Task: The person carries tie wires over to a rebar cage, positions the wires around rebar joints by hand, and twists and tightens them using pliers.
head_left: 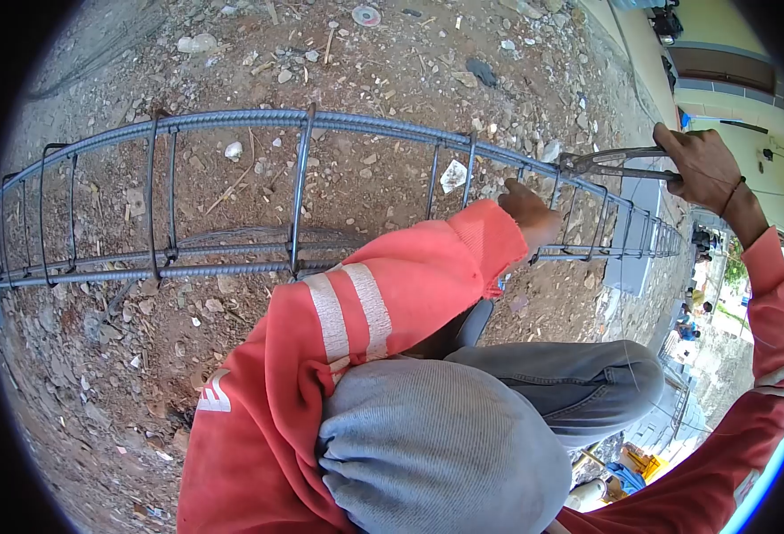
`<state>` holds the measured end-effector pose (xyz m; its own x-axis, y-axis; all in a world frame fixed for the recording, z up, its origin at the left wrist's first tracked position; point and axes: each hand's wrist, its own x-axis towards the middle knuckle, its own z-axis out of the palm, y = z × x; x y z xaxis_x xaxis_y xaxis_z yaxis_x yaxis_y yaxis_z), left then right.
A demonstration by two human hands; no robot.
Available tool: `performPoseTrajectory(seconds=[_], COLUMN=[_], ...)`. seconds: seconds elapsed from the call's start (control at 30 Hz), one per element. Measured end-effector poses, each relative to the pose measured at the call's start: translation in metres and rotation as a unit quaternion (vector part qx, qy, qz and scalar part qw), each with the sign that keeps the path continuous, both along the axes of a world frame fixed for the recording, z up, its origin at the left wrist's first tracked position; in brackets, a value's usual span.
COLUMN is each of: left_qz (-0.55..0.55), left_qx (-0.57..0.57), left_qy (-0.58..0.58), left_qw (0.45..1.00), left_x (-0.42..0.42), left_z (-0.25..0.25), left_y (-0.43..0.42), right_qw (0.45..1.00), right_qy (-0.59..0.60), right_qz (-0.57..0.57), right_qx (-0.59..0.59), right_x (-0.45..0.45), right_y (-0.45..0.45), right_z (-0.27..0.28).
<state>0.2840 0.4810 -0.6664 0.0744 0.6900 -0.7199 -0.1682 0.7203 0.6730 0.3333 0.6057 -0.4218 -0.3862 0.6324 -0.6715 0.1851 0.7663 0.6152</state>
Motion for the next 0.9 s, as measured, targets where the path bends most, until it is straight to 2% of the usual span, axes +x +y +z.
performPoseTrajectory(seconds=[0.07,0.13,0.2,0.27,0.47,0.57,0.63,0.73,0.87,0.9], left_qz=[0.010,0.015,0.022,0.000,0.001,0.002,0.004,0.005,-0.007,-0.012], left_qx=[0.005,0.004,0.002,0.005,-0.006,0.004,0.006,0.005,0.017,0.018], left_qy=[0.014,0.017,0.020,0.024,0.029,0.025,0.022,0.015,-0.011,-0.010], left_qw=[1.000,1.000,1.000,1.000,1.000,1.000,1.000,1.000,1.000,1.000], left_x=[0.002,0.005,0.008,0.009,0.008,0.008,0.010,0.007,0.003,0.004], left_z=[0.000,-0.002,-0.004,-0.006,-0.003,-0.003,-0.004,-0.005,-0.006,-0.007], left_y=[-0.001,0.000,0.003,0.005,0.005,0.004,0.003,0.003,0.000,0.001], right_qw=[0.966,0.966,0.945,0.951,0.931,0.941,0.961,0.971,0.974,0.968], right_qy=[0.057,0.026,0.098,0.091,0.120,0.083,0.091,0.056,0.055,0.062], right_qz=[0.250,0.257,0.299,0.280,0.327,0.313,0.246,0.220,0.212,0.243], right_qx=[-0.002,0.028,0.090,0.097,0.112,0.102,0.086,0.078,0.056,0.028], right_x=[0.021,0.037,0.043,0.041,0.043,0.053,0.048,0.042,0.032,0.031], right_y=[-0.002,0.002,0.002,0.001,0.008,0.015,0.017,0.029,0.039,0.046], right_z=[0.002,0.001,-0.005,-0.006,-0.009,-0.007,-0.008,-0.013,-0.013,-0.012])
